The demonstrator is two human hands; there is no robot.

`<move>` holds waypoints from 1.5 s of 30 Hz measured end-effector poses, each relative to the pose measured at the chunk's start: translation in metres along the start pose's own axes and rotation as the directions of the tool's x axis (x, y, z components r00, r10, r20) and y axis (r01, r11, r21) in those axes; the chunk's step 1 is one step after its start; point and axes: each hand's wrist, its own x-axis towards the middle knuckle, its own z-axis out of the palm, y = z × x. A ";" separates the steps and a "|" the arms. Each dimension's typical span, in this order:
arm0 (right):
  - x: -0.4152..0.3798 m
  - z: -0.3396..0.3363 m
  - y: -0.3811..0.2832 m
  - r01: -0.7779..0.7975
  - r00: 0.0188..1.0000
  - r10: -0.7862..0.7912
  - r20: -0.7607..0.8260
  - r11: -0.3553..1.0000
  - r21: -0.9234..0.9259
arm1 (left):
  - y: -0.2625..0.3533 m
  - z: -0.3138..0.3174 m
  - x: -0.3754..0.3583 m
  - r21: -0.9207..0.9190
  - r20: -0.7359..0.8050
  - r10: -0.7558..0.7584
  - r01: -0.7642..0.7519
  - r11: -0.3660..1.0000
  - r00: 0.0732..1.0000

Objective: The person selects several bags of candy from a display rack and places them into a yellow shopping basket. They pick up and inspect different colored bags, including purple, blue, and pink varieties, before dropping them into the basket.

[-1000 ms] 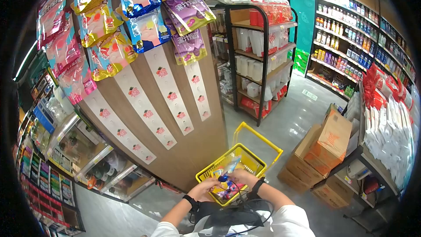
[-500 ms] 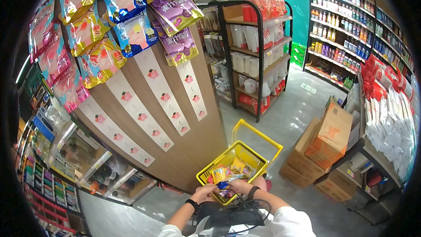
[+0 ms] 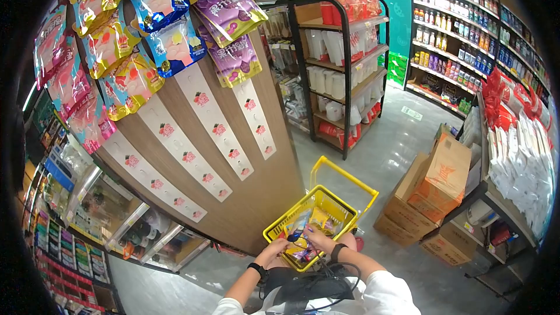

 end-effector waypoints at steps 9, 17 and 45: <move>-0.048 -0.031 -0.030 -0.250 0.962 0.275 0.004 0.880 -0.404 | 0.001 0.009 -0.013 -0.229 0.106 -0.026 0.050 0.972 0.994; -0.060 -0.065 -0.014 0.070 0.990 -0.141 0.008 0.438 -0.896 | -0.021 0.003 0.009 -0.181 0.139 -0.098 0.122 0.976 0.986; -0.101 -0.038 -0.168 -0.210 0.966 0.117 0.232 0.876 0.433 | -0.054 -0.027 -0.014 -0.365 0.069 -0.131 0.148 0.919 0.989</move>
